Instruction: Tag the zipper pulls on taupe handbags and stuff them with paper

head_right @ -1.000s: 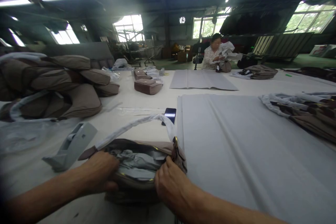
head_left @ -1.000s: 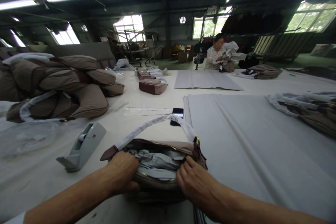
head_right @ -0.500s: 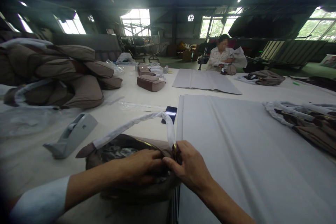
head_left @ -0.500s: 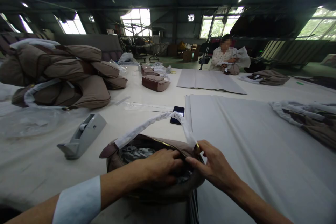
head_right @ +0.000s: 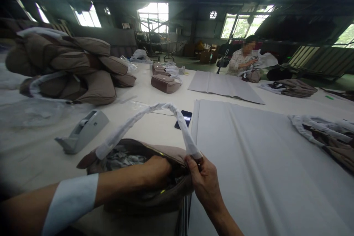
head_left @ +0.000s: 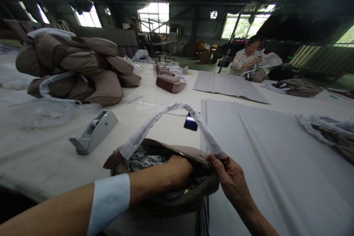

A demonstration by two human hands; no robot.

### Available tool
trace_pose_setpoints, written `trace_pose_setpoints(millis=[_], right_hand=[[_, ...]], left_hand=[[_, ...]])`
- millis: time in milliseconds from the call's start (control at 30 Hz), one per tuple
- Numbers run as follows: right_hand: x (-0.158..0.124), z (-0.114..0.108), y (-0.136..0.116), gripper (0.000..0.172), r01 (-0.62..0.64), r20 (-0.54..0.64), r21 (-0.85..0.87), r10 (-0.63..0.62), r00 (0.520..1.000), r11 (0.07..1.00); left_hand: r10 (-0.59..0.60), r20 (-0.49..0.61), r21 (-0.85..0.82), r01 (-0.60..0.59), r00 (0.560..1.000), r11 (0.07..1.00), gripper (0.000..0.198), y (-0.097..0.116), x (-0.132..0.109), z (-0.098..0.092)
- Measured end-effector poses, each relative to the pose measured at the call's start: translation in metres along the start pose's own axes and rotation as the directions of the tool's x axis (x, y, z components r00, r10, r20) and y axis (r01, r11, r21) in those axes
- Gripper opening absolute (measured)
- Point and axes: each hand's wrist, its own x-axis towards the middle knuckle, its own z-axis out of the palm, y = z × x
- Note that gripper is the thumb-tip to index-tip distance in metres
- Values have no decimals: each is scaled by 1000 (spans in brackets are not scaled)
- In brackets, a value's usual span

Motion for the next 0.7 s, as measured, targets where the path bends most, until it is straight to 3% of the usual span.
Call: trace_pose_setpoints(millis=[133,300,433,567,700], right_hand=[[1,-5,8,37,-54,61,32,51,997,998],[3,-2,13,38,-64,47,15,64,997,998],[2,5,4,40,-63,24,23,62,998,998],[-2,8,-8,39,-57,40,50,55,998,997],[-4,9,-6,39,-84,14,76,83,996,994]], left_hand=[[82,-78,191,-65,994,980,21,-10,-8,9],[-30,-213,261,87,976,962,20,-20,-19,6],[-46,-124,317,83,991,945,25,-13,-17,-10],[-174,36,309,155,984,939,40,0,-10,-20],[-92,109,299,56,990,952,31,9,-6,-18]])
